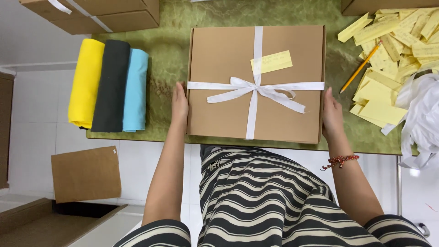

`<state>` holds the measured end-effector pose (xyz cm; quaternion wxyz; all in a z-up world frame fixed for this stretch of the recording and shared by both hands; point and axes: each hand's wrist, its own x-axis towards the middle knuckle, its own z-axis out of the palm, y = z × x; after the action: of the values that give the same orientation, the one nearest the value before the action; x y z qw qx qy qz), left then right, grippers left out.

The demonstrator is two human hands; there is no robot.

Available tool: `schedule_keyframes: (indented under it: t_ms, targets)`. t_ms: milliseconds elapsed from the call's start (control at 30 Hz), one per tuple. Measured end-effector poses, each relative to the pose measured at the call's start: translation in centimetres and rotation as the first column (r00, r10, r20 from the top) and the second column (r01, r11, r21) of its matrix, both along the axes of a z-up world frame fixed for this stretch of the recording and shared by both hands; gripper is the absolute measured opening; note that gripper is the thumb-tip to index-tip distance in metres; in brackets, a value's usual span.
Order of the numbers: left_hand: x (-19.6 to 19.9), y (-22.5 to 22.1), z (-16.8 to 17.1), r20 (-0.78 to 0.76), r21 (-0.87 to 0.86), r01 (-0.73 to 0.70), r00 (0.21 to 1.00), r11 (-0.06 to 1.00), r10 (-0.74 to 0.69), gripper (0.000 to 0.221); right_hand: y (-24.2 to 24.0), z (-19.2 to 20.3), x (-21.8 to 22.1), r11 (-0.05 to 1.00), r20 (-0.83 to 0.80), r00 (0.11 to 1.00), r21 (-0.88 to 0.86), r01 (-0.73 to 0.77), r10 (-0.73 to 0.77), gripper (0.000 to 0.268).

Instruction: The person ties a white ribbon around a cardboard box and writes on a yellow sticky note attached to it. They then place a folded black cloth into a clear plastic bag, seal it, and put the bag into another cardboard box.

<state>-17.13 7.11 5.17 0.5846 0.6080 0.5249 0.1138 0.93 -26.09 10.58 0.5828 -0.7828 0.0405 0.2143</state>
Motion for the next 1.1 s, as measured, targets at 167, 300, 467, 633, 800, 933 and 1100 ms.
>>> schedule_keyframes:
  t_ms: [167, 300, 467, 633, 800, 933, 1100]
  targets:
    - [-1.7, -4.0, 5.5, -0.089, -0.206, -0.053, 0.995, 0.977, 0.035, 0.099, -4.9, -9.2, 1.1, 0.994, -0.112, 0.992, 0.082, 0.073, -0.063, 0.088]
    - [-1.9, -3.8, 5.7, -0.145, -0.294, -0.061, 0.989, 0.954, 0.018, 0.1, -6.5, -12.4, 2.1, 0.949, -0.225, 0.974, 0.298, 0.101, -0.033, 0.075]
    - [-2.2, -6.0, 11.3, -0.052, -0.338, 0.009, 0.998, 0.941, -0.028, 0.102, -7.5, -14.9, 4.8, 0.912, -0.25, 0.964, 0.409, 0.021, 0.09, 0.057]
    - [-3.2, -5.4, 12.2, 0.166, -0.379, 0.027, 0.985, 0.925, 0.039, 0.106, -7.8, -17.7, 6.5, 0.873, -0.218, 0.968, 0.488, -0.001, 0.123, 0.063]
    - [-4.1, -1.6, 10.8, 0.278, -0.403, 0.005, 0.954, 0.915, 0.117, 0.105, -4.3, -16.4, 7.4, 0.839, -0.195, 0.973, 0.543, 0.006, 0.119, 0.063]
    - [-4.2, 5.9, 7.0, 0.381, -0.495, 0.017, 0.903, 0.869, 0.199, 0.076, 1.7, -5.6, 6.0, 0.911, -0.225, 0.973, 0.39, 0.134, -0.047, 0.033]
    - [-2.5, 13.1, 8.5, 0.628, -0.348, 0.005, 0.743, 0.937, 0.229, 0.072, 8.4, 1.9, 7.7, 0.909, -0.176, 0.984, 0.414, 0.042, 0.035, 0.047]
